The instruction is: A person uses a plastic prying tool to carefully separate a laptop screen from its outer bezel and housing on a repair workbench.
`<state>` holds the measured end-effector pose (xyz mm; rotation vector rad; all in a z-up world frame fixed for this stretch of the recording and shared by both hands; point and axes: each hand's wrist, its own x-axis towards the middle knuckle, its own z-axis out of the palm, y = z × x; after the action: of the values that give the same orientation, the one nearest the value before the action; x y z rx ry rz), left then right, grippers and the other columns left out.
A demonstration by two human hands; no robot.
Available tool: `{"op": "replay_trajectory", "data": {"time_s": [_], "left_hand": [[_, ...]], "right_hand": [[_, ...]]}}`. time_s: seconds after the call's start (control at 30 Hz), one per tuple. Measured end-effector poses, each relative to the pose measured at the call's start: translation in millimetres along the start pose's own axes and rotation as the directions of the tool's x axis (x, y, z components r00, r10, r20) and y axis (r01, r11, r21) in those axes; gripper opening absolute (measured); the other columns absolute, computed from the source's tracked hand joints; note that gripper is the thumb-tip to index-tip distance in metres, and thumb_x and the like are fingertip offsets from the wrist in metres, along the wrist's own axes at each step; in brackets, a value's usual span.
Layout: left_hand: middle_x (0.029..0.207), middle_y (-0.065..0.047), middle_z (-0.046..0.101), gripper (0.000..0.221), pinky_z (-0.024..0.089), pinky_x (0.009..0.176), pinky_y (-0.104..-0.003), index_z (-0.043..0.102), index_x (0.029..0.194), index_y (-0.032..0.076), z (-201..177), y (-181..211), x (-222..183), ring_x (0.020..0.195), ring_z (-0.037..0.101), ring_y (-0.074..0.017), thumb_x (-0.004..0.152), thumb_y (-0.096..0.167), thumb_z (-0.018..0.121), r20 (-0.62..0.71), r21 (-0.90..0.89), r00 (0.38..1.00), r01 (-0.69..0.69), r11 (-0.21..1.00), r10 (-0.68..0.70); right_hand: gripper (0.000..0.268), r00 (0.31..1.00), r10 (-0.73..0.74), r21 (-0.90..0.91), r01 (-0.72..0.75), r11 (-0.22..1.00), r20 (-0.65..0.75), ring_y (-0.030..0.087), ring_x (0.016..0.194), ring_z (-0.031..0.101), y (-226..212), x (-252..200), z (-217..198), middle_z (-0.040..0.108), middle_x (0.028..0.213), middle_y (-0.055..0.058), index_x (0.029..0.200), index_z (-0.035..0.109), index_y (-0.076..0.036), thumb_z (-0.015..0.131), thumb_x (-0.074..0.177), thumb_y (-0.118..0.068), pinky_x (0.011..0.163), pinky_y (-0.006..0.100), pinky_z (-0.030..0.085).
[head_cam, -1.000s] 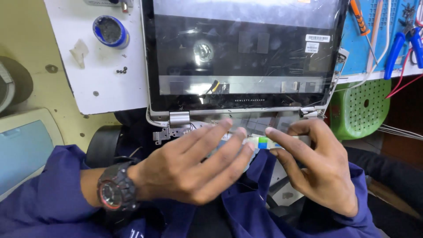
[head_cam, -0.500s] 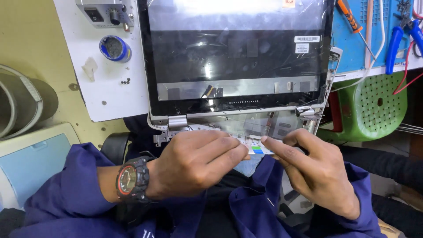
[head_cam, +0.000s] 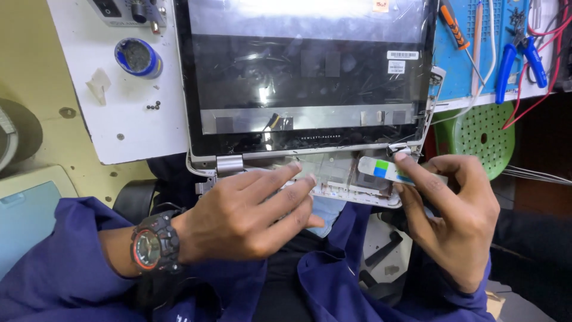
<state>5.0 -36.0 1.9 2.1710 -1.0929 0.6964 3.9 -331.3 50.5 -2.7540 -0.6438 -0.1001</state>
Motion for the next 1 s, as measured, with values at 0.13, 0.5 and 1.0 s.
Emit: {"op": "replay_trajectory", "data": {"time_s": [0.13, 0.5, 1.0], "left_hand": [[0.107, -0.010, 0.076, 0.034, 0.060, 0.071, -0.030, 0.072, 0.091, 0.008, 1.4, -2.7, -0.6, 0.097, 0.078, -0.0265, 0.109, 0.037, 0.066, 0.001, 0.032, 1.000, -0.002, 0.999, 0.002], [0.101, -0.006, 0.074, 0.003, 0.061, 0.076, -0.030, 0.074, 0.105, 0.008, 3.3, -5.3, 1.1, 0.096, 0.076, -0.0254, 0.104, 0.008, 0.072, 0.021, 0.105, 1.000, 0.014, 0.994, -0.016], [0.080, -0.001, 0.061, 0.034, 0.048, 0.062, -0.029, 0.071, 0.098, 0.010, 4.9, -10.5, -15.9, 0.073, 0.060, -0.0177, 0.111, 0.040, 0.062, 0.155, 0.275, 0.986, 0.022, 0.961, -0.067]], "right_hand": [[0.031, 1.000, -0.013, 0.029, 0.012, 1.000, 0.016, 0.028, 0.086, 0.053, -0.7, 3.1, 0.9, 0.053, 0.100, 0.016, 0.134, 0.073, -0.002, 0.074, 0.103, -0.007, 0.074, 0.038, 0.043], [0.031, 0.971, 0.241, 0.412, -0.216, 0.886, -0.010, 0.030, 0.114, 0.069, 5.3, 3.7, 10.0, 0.065, 0.127, 0.023, 0.131, 0.058, 0.009, 0.062, 0.104, -0.006, 0.103, 0.037, 0.058], [0.032, 0.942, 0.324, 0.505, -0.323, 0.801, 0.089, 0.005, 0.053, 0.050, -5.1, -25.2, 59.8, 0.074, 0.125, 0.014, 0.131, 0.065, -0.001, 0.060, 0.100, -0.011, 0.043, 0.016, 0.036]]}}
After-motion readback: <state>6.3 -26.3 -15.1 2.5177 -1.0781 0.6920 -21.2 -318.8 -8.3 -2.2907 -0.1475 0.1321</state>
